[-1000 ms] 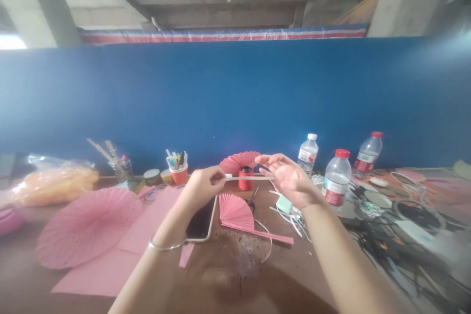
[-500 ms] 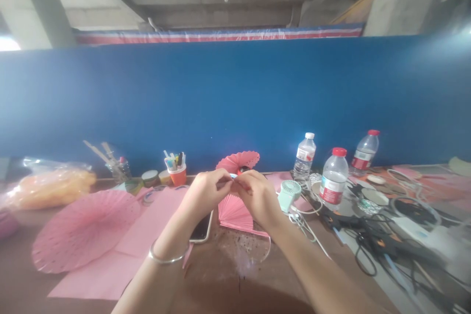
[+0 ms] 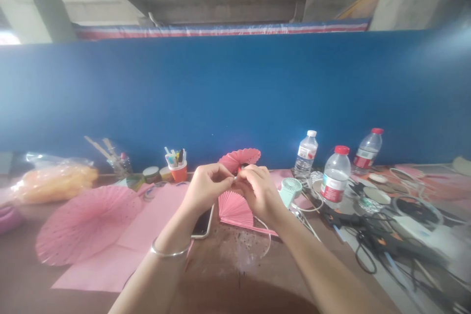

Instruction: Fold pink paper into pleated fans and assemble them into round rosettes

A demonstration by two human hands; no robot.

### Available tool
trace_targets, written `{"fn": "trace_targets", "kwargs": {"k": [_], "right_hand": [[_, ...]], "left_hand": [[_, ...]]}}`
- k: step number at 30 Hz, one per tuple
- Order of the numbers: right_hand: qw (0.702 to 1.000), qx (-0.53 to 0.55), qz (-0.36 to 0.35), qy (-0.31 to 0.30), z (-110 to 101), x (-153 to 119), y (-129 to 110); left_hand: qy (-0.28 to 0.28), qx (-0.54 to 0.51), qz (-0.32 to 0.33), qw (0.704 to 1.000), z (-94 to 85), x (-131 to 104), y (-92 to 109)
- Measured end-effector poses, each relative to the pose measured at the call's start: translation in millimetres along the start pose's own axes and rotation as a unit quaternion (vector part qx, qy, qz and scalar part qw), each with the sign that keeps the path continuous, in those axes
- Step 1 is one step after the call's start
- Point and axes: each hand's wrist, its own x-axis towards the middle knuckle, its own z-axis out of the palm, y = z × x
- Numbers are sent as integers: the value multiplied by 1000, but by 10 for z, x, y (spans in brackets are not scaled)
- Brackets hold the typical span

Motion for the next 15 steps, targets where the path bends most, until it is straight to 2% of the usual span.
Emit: {"fn": "trace_targets", "kwargs": {"k": [3, 5, 7, 8, 10, 11, 13, 15], "right_hand": [[999, 37, -2, 22, -115, 18, -84], [998, 49, -3, 49, -216, 38, -129], [997, 44, 13, 68, -312, 61, -144], [996, 37, 26, 72, -351, 70, -138], [995, 25, 51, 77, -403, 83, -102], [995, 19, 59, 78, -418, 86, -78], [995, 7, 67, 80, -430, 88, -27], [994, -4, 71, 85, -433, 87, 14]], "left_hand": [[115, 102, 5, 988, -206, 79, -128], [188, 196, -1, 962, -419, 143, -304], [214, 293, -19, 932, -628, 188, -541], [197, 338, -39, 919, -710, 197, -671], [103, 440, -137, 881, -807, 188, -921], [76, 457, -165, 870, -816, 175, -1026], [42, 479, -193, 855, -756, 147, -1165], [-29, 489, -187, 851, -601, 130, -1202]]}}
